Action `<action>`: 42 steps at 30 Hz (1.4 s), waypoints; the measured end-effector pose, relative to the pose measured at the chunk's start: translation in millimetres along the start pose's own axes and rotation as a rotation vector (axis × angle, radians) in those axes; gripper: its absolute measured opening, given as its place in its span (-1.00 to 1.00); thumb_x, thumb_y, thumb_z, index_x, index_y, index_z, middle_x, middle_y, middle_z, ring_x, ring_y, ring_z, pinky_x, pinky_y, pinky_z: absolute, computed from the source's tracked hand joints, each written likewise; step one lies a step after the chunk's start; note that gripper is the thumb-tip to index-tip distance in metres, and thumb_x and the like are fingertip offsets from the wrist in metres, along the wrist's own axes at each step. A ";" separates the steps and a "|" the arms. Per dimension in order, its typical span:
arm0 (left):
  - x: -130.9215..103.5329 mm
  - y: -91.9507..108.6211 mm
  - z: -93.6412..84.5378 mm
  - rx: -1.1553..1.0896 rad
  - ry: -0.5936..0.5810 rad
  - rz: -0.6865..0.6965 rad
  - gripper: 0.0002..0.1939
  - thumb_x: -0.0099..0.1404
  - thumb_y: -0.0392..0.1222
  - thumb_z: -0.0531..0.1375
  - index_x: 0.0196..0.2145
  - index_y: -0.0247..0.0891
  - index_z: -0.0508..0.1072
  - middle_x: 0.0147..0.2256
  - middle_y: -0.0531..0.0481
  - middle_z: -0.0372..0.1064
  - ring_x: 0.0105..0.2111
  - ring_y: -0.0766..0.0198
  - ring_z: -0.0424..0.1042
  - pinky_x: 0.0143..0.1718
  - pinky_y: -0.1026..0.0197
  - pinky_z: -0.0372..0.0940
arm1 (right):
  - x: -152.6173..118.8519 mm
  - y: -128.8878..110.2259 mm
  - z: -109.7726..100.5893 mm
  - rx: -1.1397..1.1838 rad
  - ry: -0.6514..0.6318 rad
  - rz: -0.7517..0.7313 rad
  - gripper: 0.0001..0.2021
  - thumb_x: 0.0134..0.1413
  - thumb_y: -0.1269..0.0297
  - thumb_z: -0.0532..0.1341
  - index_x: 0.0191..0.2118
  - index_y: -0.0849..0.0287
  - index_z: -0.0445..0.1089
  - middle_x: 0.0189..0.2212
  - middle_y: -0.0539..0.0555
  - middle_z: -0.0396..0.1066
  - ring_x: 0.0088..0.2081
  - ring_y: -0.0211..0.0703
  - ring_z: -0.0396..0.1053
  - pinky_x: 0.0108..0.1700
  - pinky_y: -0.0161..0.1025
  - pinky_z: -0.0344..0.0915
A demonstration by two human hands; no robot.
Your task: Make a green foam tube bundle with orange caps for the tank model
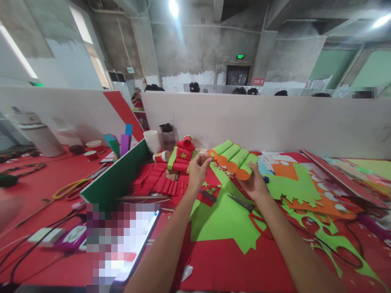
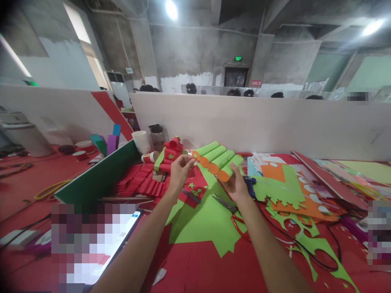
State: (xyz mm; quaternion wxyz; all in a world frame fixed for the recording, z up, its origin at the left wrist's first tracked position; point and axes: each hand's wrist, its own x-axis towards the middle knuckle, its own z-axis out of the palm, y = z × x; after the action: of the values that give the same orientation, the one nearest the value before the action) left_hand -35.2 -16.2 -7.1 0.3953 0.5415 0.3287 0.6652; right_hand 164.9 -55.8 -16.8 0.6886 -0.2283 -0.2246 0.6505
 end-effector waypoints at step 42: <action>9.5 -3.0 -10.5 -0.099 0.039 0.003 -0.73 0.13 -0.06 0.31 -0.26 -0.25 0.46 -0.19 -0.11 0.49 -0.18 0.17 0.48 -0.18 0.17 0.36 | 4.4 -20.3 -12.9 0.071 0.027 0.123 -0.75 0.06 0.23 0.30 -0.13 0.14 0.39 -0.36 0.02 0.59 -0.41 -0.15 0.55 -0.47 -0.29 0.54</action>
State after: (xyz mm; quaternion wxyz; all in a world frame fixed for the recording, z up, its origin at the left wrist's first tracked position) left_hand -46.0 -6.5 -7.4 0.4142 0.5087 0.3021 0.6917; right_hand 189.0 -52.7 -14.7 0.6581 -0.2259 -0.1775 0.6960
